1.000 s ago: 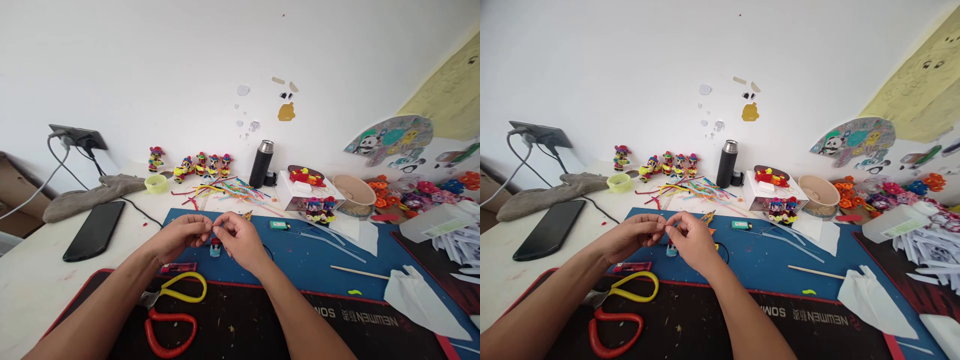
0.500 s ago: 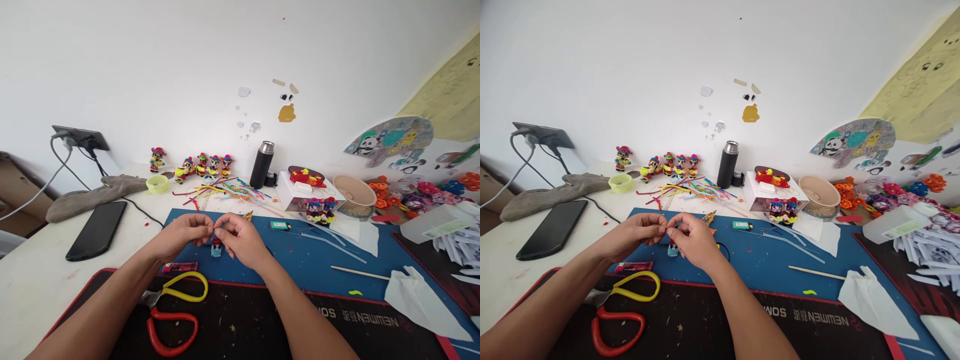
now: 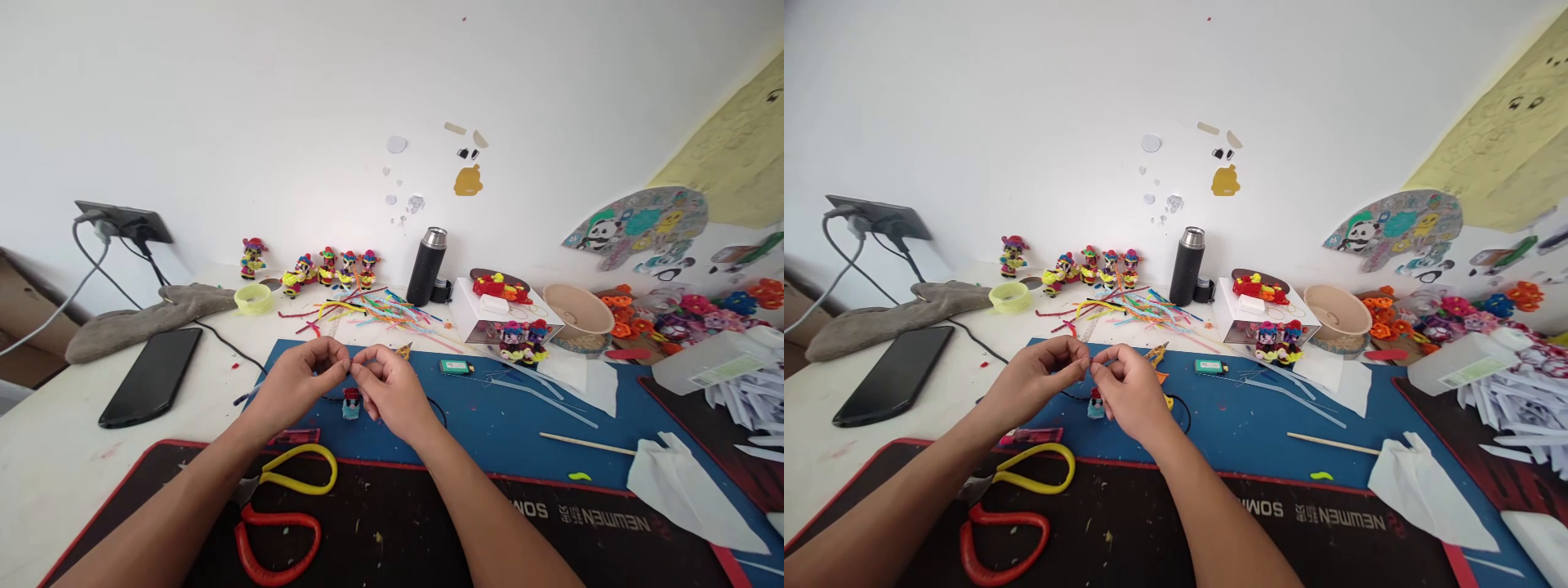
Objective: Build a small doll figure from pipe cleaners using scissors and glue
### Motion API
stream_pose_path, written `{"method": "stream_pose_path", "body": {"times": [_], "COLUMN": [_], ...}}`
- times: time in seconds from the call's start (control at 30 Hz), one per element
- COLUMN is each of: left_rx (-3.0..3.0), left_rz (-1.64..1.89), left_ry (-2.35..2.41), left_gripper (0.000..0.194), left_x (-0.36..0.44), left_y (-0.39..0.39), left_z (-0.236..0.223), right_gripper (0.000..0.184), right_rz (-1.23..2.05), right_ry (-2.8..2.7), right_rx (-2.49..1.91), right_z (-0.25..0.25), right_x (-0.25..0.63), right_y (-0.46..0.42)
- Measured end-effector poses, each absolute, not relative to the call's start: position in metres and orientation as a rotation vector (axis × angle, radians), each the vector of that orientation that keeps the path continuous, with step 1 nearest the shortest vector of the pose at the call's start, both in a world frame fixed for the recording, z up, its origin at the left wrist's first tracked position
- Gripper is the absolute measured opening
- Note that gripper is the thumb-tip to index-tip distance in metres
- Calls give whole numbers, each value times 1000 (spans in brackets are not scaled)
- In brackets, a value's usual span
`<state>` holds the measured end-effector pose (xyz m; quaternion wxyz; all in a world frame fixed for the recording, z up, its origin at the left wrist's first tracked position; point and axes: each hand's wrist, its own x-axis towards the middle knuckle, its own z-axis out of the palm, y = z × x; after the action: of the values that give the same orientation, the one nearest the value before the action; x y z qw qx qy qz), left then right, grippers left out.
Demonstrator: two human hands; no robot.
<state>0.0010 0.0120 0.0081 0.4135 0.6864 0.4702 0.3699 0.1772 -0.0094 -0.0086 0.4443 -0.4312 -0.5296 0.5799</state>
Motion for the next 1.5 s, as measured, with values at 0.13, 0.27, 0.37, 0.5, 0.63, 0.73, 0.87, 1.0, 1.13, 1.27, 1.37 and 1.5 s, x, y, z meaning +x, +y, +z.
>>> {"method": "stream_pose_path", "body": {"times": [0.13,0.27,0.37,0.5,0.63,0.73,0.87,1.0,1.13,1.27,1.37,1.5], "left_rx": [1761,1861,1997,2190,2388,2533,2691,2858,2919,2828,2621,2342], "left_rz": [926,944,965,1004,1052,1086,1102,1083,1100,1100,1083,1056], "left_ry": [1196,1231,1276,1312,1299,1267,1230,1222,1210,1206,1244,1301], "left_gripper": [24,22,19,15,16,18,17,19,20,22,19,17], "left_x": [1,2,4,4,3,2,2,2,2,2,4,8], "left_y": [12,10,8,6,7,9,10,10,10,11,9,5], "left_z": [9,9,10,7,2,-3,-6,-6,-7,-8,-6,-2], "right_gripper": [20,18,18,19,20,19,16,18,21,25,26,25], "right_rz": [1420,1406,1406,1414,1409,1415,1420,1435,1462,1507,1528,1547], "right_ry": [-1296,-1301,-1304,-1292,-1292,-1282,-1269,-1242,-1201,-1131,-1108,-1081], "right_rx": [-1059,-1062,-1066,-1053,-1069,-1078,-1086,-1096,-1074,-1043,-1032,-1031], "right_z": [-9,-8,-9,-10,-8,-8,-9,-11,-11,-9,-6,-5], "right_x": [177,178,178,178,178,178,177,177,176,176,177,178], "right_y": [-9,-8,-8,-8,-8,-8,-8,-7,-7,-8,-8,-8]}}
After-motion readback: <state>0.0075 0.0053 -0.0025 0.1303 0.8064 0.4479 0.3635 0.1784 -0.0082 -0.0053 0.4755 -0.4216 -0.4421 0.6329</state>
